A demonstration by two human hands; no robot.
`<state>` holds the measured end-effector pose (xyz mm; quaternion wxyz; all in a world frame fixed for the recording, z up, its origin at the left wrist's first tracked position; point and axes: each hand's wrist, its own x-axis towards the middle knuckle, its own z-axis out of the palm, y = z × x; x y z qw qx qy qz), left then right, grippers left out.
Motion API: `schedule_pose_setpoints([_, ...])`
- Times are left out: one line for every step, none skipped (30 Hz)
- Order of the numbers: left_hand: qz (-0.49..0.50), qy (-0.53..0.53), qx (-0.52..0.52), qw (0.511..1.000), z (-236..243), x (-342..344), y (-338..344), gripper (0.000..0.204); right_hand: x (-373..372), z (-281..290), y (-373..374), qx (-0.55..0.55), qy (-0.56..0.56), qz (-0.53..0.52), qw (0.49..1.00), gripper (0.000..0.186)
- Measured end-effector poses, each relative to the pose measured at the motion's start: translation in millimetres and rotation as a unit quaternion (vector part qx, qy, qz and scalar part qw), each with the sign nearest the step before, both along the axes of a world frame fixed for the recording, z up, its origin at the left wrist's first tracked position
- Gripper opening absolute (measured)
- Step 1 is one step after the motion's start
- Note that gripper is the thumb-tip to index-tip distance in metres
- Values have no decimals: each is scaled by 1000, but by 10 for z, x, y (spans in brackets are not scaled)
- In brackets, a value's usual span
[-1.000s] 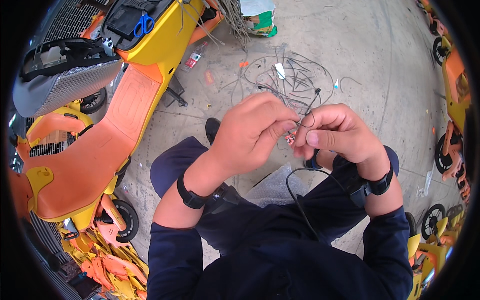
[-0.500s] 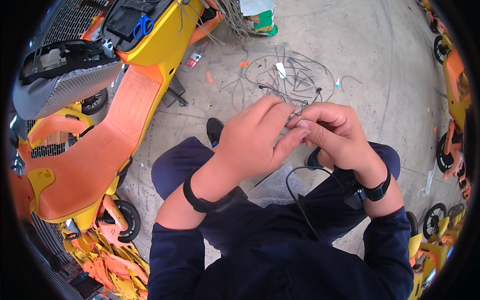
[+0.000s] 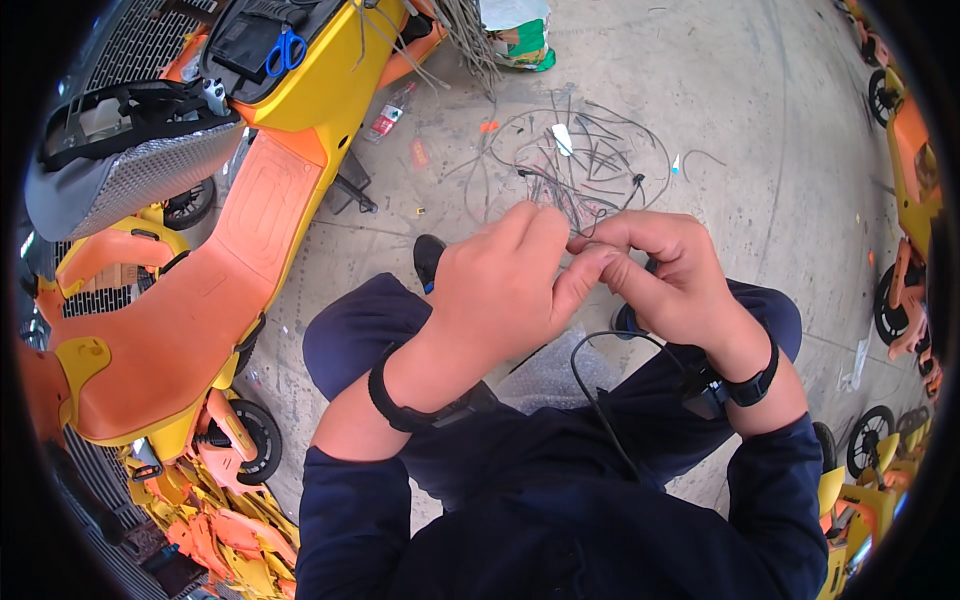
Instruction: The person twists together a pair of thin wires from a harness by hand.
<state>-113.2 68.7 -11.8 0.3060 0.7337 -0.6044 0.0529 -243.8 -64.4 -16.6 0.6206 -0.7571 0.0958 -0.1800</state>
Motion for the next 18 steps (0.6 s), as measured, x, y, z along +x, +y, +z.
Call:
schedule_pose_setpoints([-10,-3,18,1000,-1,3,6,28,3,5,10,6,3,2,1000,7])
schedule_pose_setpoints([-10,-3,18,1000,-16,13,-1,28,4,7,16,13,6,4,1000,7])
schedule_pose_setpoints([-37,4,17,999,-44,32,-15,26,3,0,15,13,6,3,1000,7])
schedule_pose_setpoints([-63,11,16,998,-51,43,-20,25,4,-8,16,19,14,14,1000,7])
schedule_pose_setpoints([-63,10,16,998,-41,45,-16,25,4,-11,16,25,22,25,999,7])
schedule_pose_setpoints([-69,19,26,997,-24,50,-9,21,5,-7,16,25,22,25,999,7])
schedule_pose_setpoints([-76,29,35,996,-17,58,-4,17,4,-9,16,32,31,34,998,7])
schedule_pose_setpoints([-75,29,35,996,-9,73,2,17,4,-9,16,39,41,43,997,7])
schedule_pose_setpoints([-87,37,33,995,-1,95,8,17,1,-7,21,39,41,44,997,7])
schedule_pose_setpoints([-100,45,32,994,0,109,7,17,-8,-5,28,86,63,48,993,8])
schedule_pose_setpoints([-100,45,31,993,-10,120,5,17,-13,-3,33,132,84,53,986,8])
schedule_pose_setpoints([-107,59,16,992,-25,131,4,18,-13,-5,33,132,84,53,986,8])
schedule_pose_setpoints([-113,72,1,991,-31,135,3,19,-10,-9,30,183,70,66,978,8])
schedule_pose_setpoints([-113,72,1,991,-28,134,3,19,-7,-11,26,233,55,78,968,9])
schedule_pose_setpoints([-113,77,-14,990,-24,133,2,19,-7,-1,18,233,55,78,968,9])
schedule_pose_setpoints([-113,82,-29,990,-24,132,4,20,-6,15,10,234,63,86,966,8])
schedule_pose_setpoints([-113,82,-29,990,-30,130,3,20,-4,29,1,235,70,94,965,8])
schedule_pose_setpoints([-113,93,-43,988,-39,127,1,21,-2,37,-6,235,70,95,965,8])
